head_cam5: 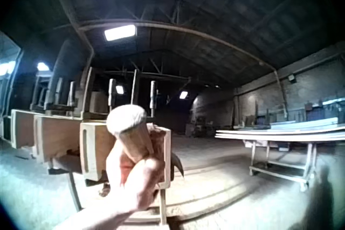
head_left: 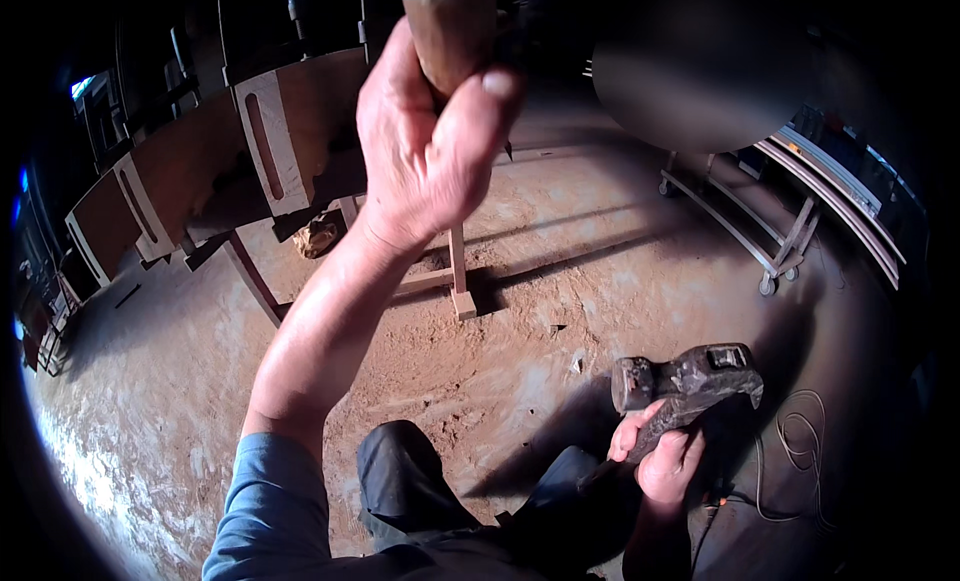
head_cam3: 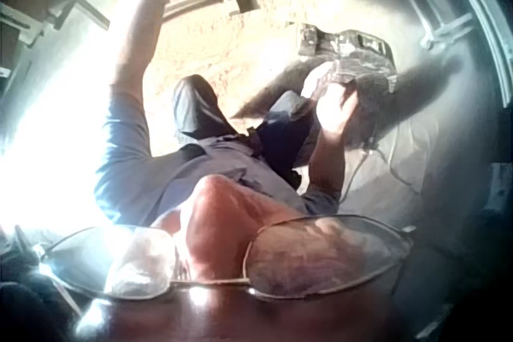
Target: The person retrieves a hammer and a chisel from a drawer, then repeatedly strikes the chisel with the hammer to carve out a mortise in a clamped piece of wood.
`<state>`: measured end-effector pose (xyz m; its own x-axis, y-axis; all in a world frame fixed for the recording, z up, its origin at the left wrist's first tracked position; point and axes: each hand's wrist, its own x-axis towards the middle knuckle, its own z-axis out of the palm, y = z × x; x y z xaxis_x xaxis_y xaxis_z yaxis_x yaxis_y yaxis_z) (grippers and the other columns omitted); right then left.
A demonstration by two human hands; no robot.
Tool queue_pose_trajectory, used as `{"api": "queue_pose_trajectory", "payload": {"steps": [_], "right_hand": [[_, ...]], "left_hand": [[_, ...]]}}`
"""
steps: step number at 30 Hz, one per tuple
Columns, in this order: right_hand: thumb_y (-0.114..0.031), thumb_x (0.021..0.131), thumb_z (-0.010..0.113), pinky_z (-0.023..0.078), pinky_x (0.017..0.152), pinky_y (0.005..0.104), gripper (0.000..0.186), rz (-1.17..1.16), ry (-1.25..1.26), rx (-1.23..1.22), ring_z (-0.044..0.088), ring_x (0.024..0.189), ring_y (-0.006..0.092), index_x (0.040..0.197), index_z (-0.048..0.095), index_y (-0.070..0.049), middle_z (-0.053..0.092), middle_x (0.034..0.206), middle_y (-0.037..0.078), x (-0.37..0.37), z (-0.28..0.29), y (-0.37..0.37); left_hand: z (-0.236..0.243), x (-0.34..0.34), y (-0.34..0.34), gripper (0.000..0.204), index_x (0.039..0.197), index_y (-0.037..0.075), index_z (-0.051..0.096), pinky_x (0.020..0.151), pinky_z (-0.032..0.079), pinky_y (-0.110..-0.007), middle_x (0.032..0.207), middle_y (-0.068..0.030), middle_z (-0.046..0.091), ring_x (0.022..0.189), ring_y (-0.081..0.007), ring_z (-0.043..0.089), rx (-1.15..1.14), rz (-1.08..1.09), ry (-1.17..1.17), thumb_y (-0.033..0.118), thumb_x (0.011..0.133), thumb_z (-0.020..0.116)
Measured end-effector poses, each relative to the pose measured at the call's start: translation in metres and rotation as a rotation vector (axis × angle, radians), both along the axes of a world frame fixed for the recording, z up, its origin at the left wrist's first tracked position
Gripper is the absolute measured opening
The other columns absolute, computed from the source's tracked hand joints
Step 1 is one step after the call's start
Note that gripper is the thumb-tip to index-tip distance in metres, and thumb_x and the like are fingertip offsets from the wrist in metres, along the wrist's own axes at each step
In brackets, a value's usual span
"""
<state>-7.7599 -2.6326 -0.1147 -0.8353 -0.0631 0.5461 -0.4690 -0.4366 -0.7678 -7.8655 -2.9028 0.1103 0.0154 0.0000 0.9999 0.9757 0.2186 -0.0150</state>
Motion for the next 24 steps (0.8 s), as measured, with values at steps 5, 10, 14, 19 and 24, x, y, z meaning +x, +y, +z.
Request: {"api": "queue_pose_trajectory", "payload": {"steps": [5,10,14,19,24], "right_hand": [[-0.018,0.099,0.059,0.050,0.057,0.0316,0.034,-0.059,-0.039,0.216,0.057,0.068,0.0172,0.123,0.049,0.004,0.056,0.081,0.011,-0.001,0.020,0.004],[-0.009,0.099,0.061,0.054,0.067,0.0288,0.026,-0.028,-0.040,0.229,0.060,0.073,0.0146,0.118,0.050,0.005,0.062,0.093,0.013,-0.006,0.024,0.002],[-0.022,0.099,0.064,0.051,0.058,0.0269,0.040,0.009,0.070,0.298,0.059,0.062,0.0169,0.123,0.045,0.003,0.065,0.083,0.016,-0.009,0.023,0.012],[-0.023,0.102,0.059,0.046,0.055,0.0245,0.029,-0.143,-0.008,0.416,0.054,0.058,0.0100,0.115,0.055,0.003,0.061,0.077,0.007,-0.017,0.055,0.017],[-0.022,0.106,0.053,0.043,0.057,0.0222,0.027,-0.276,0.069,0.484,0.050,0.063,0.0060,0.122,0.055,0.000,0.060,0.081,0.003,-0.042,0.111,0.033]], "left_hand": [[0.036,-0.011,0.008,0.041,0.111,0.009,0.051,0.051,0.051,-0.026,0.080,-0.0016,0.058,0.060,-0.0113,0.058,0.157,-0.319,-0.140,0.022,0.087,0.082],[0.051,-0.014,0.014,0.023,0.098,0.010,0.054,0.043,0.042,-0.024,0.071,0.0014,0.052,0.047,-0.0080,0.048,0.190,-0.205,-0.296,0.019,0.091,0.074],[0.058,-0.021,0.012,0.018,0.091,0.010,0.055,0.044,0.041,-0.025,0.067,0.0030,0.051,0.047,-0.0076,0.047,0.284,-0.103,-0.431,0.019,0.092,0.071],[0.061,-0.025,0.009,0.024,0.090,0.010,0.053,0.042,0.040,-0.025,0.062,0.0025,0.050,0.045,-0.0085,0.048,0.255,0.060,-0.451,0.023,0.091,0.073],[0.061,-0.026,0.016,0.028,0.092,0.009,0.053,0.040,0.040,-0.024,0.060,0.0014,0.051,0.043,-0.0084,0.048,0.087,0.021,-0.426,0.026,0.090,0.076]]}}
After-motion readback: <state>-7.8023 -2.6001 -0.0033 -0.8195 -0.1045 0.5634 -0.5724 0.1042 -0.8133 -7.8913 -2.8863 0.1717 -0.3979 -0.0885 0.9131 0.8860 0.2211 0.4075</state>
